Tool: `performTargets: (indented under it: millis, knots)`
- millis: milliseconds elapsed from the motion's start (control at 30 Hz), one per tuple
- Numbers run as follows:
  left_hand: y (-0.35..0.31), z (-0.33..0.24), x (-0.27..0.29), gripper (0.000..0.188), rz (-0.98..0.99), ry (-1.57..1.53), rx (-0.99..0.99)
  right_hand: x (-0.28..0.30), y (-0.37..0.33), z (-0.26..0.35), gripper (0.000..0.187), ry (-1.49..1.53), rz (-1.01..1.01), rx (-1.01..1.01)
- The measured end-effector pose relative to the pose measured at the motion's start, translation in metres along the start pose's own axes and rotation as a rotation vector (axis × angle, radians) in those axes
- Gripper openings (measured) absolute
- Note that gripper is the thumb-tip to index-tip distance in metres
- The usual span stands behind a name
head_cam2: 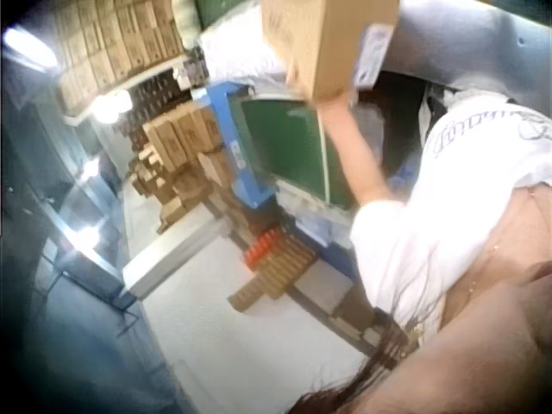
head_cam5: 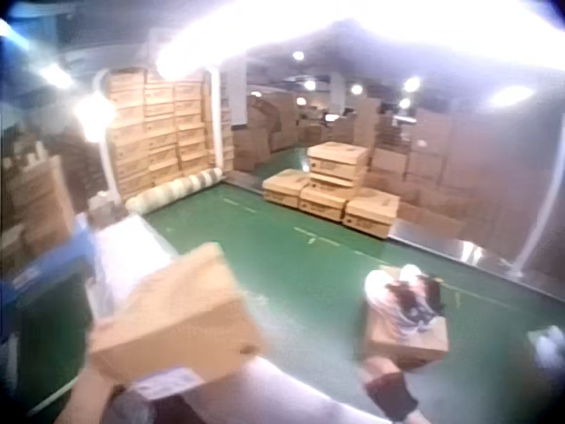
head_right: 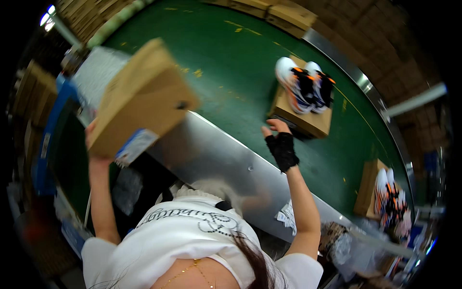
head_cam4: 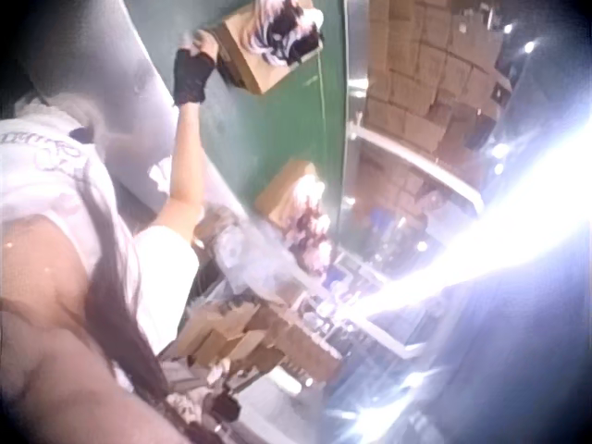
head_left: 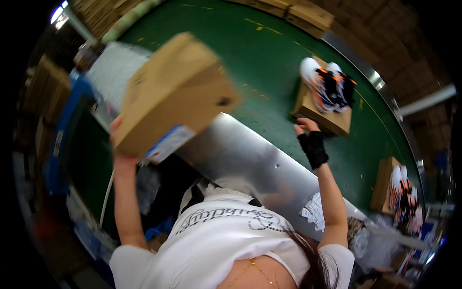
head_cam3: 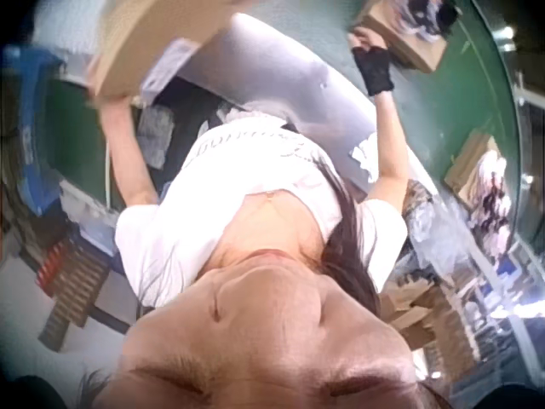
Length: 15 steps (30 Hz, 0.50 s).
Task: The person places shoes into cardboard boxes, wraps them in tissue paper, and closes the lids before setting the boxes on a conveyor belt.
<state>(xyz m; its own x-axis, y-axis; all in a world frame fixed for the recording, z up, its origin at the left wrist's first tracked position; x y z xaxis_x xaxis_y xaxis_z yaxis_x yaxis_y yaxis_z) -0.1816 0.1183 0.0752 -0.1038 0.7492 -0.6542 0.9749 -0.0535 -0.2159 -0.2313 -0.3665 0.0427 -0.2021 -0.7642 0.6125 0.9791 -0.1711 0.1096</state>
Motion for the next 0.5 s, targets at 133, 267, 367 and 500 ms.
performTargets:
  millis: [133,267,367,500]
  knots:
    - [-0.059,-0.053,0.071,0.044,-0.334,-0.021,-0.182,0.039,0.004,-0.037,0.035,-0.341,-0.234,0.297]
    - [-0.100,-0.067,0.158,0.067,-0.683,-0.163,-0.329,0.093,0.037,-0.025,0.046,-0.703,-0.420,0.395]
    - [-0.113,-0.061,0.209,0.084,-0.975,-0.301,-0.309,0.109,0.072,-0.040,0.056,-0.886,-0.299,0.221]
    - [-0.082,-0.044,0.211,0.088,-0.826,-0.066,-0.101,0.113,0.106,-0.054,0.056,-0.919,0.035,-0.139]
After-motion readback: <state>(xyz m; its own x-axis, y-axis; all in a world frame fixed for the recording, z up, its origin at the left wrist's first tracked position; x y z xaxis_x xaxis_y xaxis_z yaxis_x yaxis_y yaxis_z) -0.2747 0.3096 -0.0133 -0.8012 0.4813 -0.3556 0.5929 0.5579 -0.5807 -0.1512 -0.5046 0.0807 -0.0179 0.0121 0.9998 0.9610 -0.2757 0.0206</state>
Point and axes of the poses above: each hand's wrist, its own y-axis towards the middle knuckle, its own x-axis out of the back of the hand, z = x × y, the point moved 8 cm from there along y, towards the middle knuckle, and after that the axes turned 3 degrees about z, right-handed, at the moved point
